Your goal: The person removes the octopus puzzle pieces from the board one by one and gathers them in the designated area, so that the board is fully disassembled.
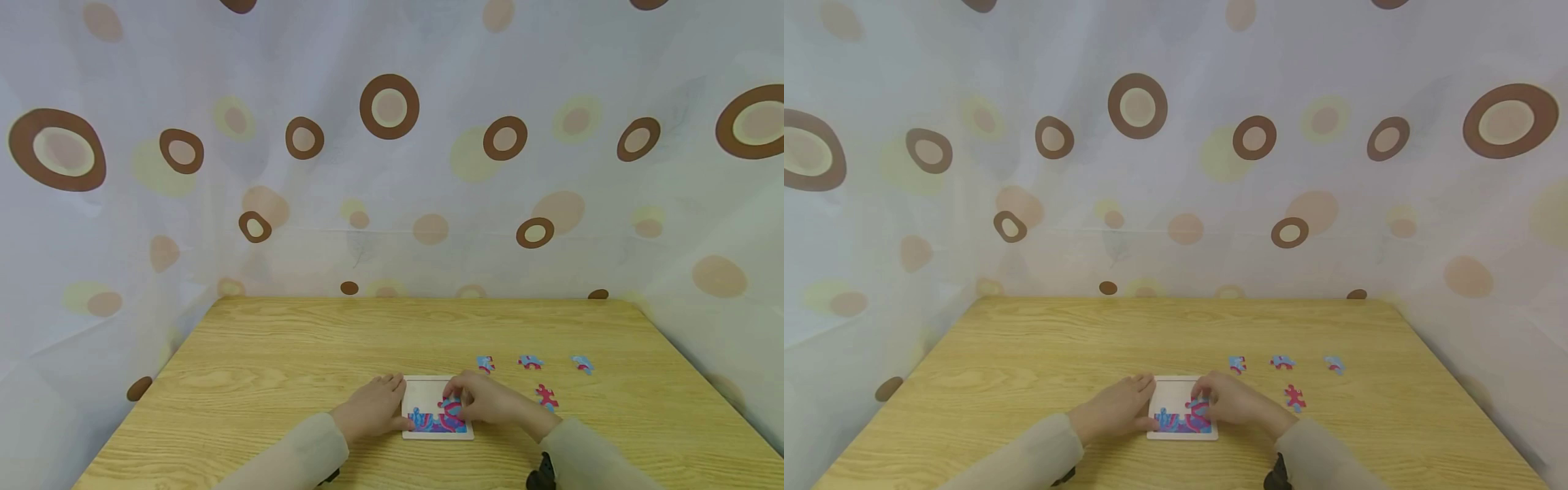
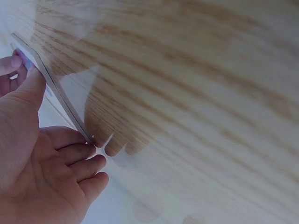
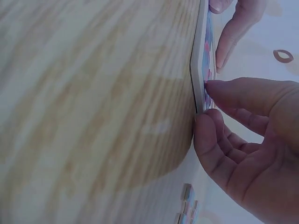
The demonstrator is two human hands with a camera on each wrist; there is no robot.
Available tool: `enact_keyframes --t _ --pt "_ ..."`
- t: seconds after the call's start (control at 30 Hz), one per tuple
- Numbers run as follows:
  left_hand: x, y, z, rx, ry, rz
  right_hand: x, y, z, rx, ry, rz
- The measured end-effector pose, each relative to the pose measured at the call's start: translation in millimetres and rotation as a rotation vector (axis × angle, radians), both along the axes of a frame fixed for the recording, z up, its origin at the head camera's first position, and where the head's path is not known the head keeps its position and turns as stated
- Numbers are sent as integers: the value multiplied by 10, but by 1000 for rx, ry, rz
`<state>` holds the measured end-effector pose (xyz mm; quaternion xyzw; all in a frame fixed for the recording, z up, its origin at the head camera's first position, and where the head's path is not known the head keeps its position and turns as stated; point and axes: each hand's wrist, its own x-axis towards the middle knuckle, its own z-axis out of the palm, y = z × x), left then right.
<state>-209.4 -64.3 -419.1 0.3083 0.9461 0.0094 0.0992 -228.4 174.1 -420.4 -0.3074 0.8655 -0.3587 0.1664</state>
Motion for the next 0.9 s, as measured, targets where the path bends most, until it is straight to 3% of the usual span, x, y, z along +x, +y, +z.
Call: enact_keyframes --t 0.27,0.53,0.9 --pt "-1 3 -4 -10 11 0 5 10 -8 30 9 8" --pt "-3 6 -11 -26 42 -11 6 14 0 -50 10 22" --pt "1 4 -4 -13 15 -8 9 86 17 -131 -55 -68"
